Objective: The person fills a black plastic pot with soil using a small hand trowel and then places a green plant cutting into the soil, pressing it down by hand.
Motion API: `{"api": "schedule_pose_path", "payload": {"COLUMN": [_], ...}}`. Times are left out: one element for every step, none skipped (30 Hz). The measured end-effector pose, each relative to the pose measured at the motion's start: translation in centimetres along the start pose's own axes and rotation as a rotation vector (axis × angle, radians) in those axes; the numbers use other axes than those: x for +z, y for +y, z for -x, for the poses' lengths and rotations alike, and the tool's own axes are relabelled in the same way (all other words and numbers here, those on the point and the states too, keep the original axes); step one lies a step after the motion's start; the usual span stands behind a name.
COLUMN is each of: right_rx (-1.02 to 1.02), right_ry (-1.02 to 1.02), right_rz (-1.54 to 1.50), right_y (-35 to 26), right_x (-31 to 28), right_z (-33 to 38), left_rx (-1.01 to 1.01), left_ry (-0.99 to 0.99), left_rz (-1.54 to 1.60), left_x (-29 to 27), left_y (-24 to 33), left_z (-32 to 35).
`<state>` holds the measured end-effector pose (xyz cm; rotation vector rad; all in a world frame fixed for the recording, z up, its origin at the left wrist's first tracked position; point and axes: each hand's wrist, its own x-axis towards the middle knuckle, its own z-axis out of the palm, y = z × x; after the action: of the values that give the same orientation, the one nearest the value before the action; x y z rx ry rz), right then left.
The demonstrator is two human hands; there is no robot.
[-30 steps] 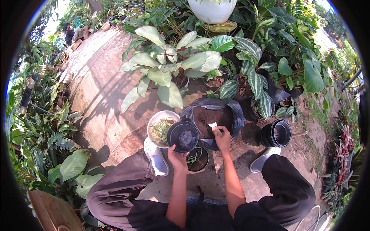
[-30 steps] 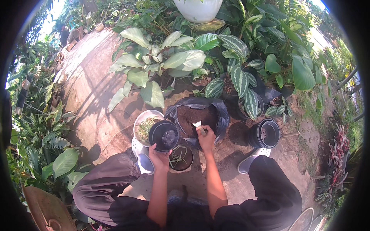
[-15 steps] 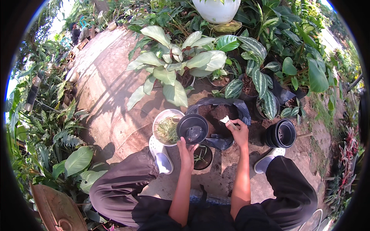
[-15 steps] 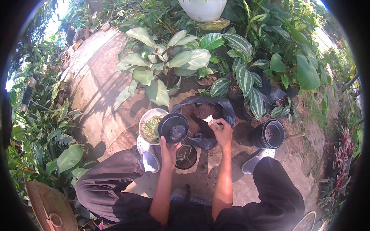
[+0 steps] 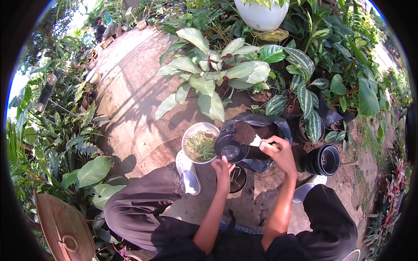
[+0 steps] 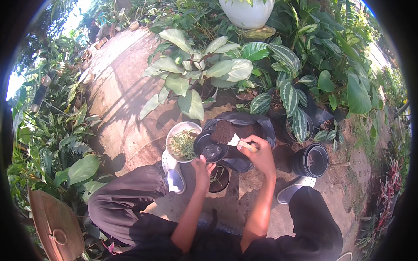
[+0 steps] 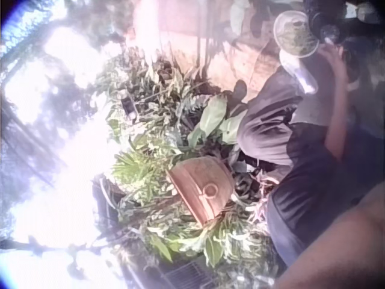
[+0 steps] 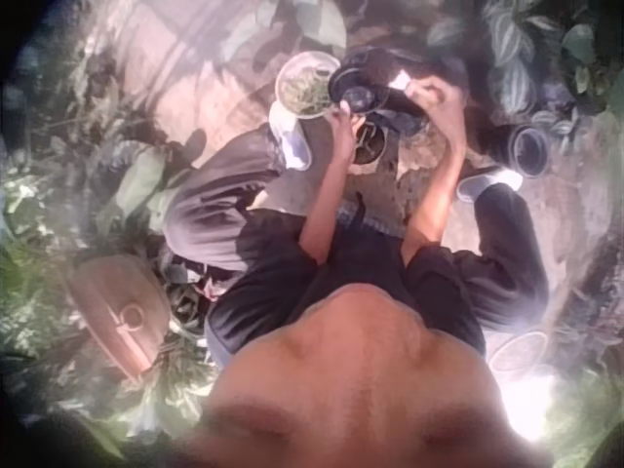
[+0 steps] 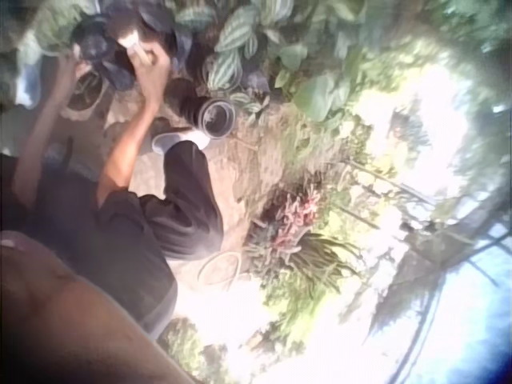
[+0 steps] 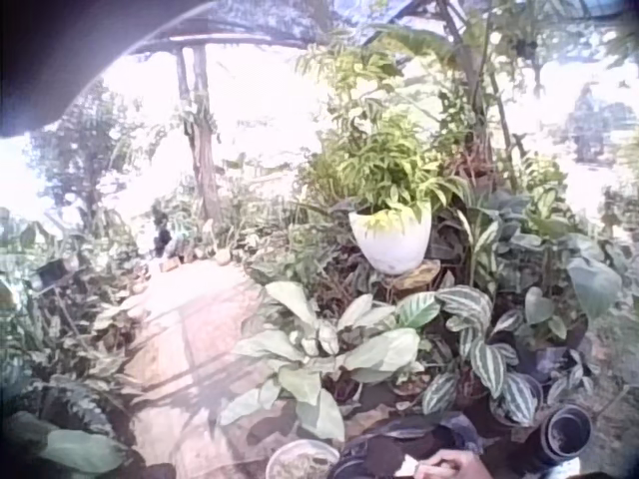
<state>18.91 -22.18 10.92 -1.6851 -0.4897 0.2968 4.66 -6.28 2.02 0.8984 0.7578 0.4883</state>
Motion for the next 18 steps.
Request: {"api": "schedule_pose_path", "payload": {"right_rx": [0.041,0.124,0.134,0.146,0.172,0.114,0.065,0.016,0.029,0.066,0.103,0.142,0.211,0.222,0.234,0.247,0.219,0.194], "right_ry": [-0.034,-0.089,-0.098,-0.109,-0.099,-0.034,0.041,0.118,0.14,0.152,0.165,0.183,0.185,0.196,0.205,0.214,0.22,0.227], "right_rz": [0.045,0.138,0.185,0.228,0.291,0.365,0.446,0.526,0.599,0.612,0.624,0.64,0.651,0.69,0.726,0.761,0.789,0.821], "right_y": [-0.8,-1.6,-2.4,-3.9,-5.6,-5.4,-4.7,-4.1,-4.9,-5.6,-6.2,-6.5,-6.6,-6.7,-6.8,-6.9,-6.8,-6.7], "right_x": [0.3,0.3,0.2,0.6,0.9,1.1,0.8,0.5,0.6,0.9,1.3,1.5,1.5,1.5,1.5,1.4,1.3,1.1], "right_z": [0.2,0.5,0.7,0.9,1.3,1.3,1.6,1.8,1.9,2.0,2.0,2.1,2.1,2.3,2.5,2.6,2.7,2.8], "left_rx": [-0.006,-0.012,-0.013,-0.014,0.014,0.036,0.055,0.073,0.098,0.108,0.126,0.142,0.143,0.134,0.124,0.114,0.115,0.106], "left_ry": [0.005,0.011,-0.051,-0.111,-0.145,-0.192,-0.216,-0.242,-0.26,-0.254,-0.273,-0.296,-0.323,-0.321,-0.317,-0.312,-0.291,-0.282], "left_rz": [0.019,0.038,0.089,0.135,0.085,0.035,-0.025,-0.086,-0.101,-0.126,-0.146,-0.163,-0.171,-0.15,-0.132,-0.115,-0.113,-0.125], "left_x": [0.0,0.2,0.5,0.6,0.7,1.1,2.4,3.6,4.1,4.4,4.6,5.0,5.1,5.2,5.0,4.9,4.6,4.4], "left_y": [0.0,0.0,0.1,0.1,-0.1,-0.6,-0.2,0.3,0.4,0.1,0.0,-0.2,-0.3,-0.4,-0.6,-0.8,-1.0,-1.2], "left_z": [-0.1,-0.4,-0.7,-1.0,-1.7,-2.4,-2.2,-2.0,-2.0,-2.3,-2.5,-2.5,-2.4,-2.4,-2.4,-2.5,-2.4,-2.5]}}
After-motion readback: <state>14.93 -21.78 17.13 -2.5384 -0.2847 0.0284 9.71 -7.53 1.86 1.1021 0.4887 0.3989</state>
